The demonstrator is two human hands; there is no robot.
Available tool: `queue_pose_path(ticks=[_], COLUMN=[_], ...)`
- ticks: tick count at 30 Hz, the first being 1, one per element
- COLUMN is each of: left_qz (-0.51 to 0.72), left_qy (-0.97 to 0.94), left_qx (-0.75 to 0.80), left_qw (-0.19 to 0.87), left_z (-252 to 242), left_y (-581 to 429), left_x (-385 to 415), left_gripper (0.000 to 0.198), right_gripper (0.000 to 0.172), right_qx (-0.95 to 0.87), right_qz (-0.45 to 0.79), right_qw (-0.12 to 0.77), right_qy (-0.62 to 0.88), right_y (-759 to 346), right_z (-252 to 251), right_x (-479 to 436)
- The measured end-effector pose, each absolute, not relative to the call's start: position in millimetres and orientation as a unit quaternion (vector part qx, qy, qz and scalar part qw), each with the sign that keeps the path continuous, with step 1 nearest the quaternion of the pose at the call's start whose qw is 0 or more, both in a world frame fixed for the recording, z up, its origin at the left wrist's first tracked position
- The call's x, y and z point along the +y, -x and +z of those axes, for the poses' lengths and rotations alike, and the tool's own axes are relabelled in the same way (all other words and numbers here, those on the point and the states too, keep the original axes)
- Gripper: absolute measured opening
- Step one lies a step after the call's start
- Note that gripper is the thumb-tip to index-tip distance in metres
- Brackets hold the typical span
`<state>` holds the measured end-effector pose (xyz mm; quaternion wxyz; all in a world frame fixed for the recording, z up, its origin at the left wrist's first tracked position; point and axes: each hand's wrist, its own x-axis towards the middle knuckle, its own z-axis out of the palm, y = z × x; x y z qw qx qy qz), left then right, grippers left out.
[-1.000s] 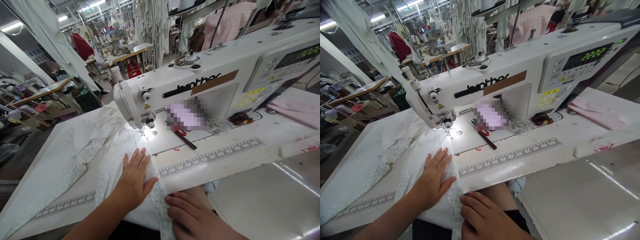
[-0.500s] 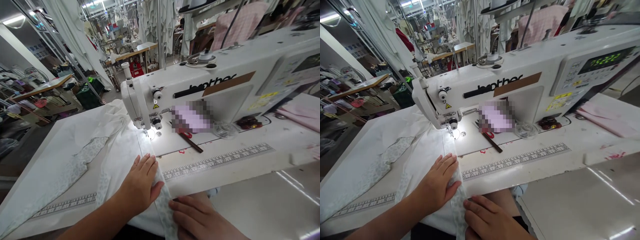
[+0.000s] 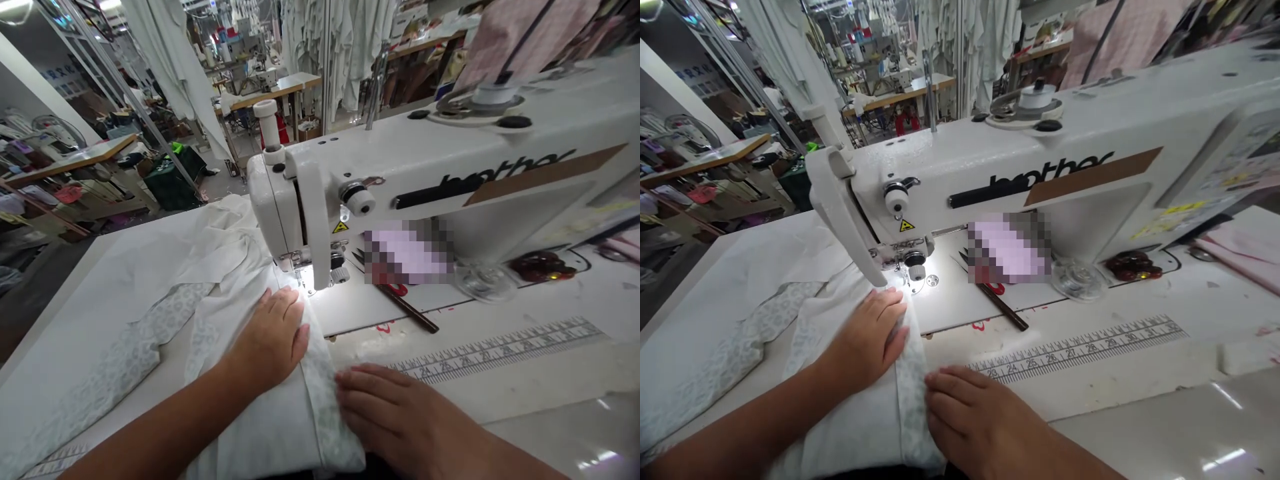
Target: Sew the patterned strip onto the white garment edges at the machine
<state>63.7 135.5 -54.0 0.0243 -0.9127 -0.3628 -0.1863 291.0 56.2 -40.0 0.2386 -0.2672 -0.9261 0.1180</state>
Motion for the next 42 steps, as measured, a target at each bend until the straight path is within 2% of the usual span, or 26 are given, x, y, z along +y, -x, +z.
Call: queue_pose_path(ticks=[8, 13, 18, 23, 33, 42], left_qz=[-0.212, -0.191, -0.150, -0.166, -0.176, -0.161], left_qy=[0.905, 0.908, 0.922, 0.920, 0.922, 0.916], left_qx=[-0.366, -0.370, -0.357, -0.354, -0.345, -0.367], left_qw=[0.040, -0.042, -0.024, -0.017, 0.020, 0.005], left_z=[-51, -37, -46, -51, -53, -63], left_y=[-63, -70, -67, -61, -54, -41], left_x=[175, 131, 100, 122, 173, 213], left_gripper=[0.012, 0.010, 0.031, 0.027, 0.027, 0.012], right_gripper=[0.031, 0.032, 0.036, 0.031, 0.017, 0.026], right_qx=[-0.925, -0.927, -0.936, -0.950, -0.954, -0.944], right_qz=[0.105, 0.082, 0.054, 0.044, 0.066, 0.091], right_qw=[0.236, 0.235, 0.225, 0.160, 0.125, 0.128], right_qy=[0.280, 0.280, 0.265, 0.263, 0.264, 0.291], right_y=[-284, -284, -291, -289, -278, -269], right_z=[-54, -58, -60, -44, -37, -44], right_x=[83, 80, 81, 100, 147, 172])
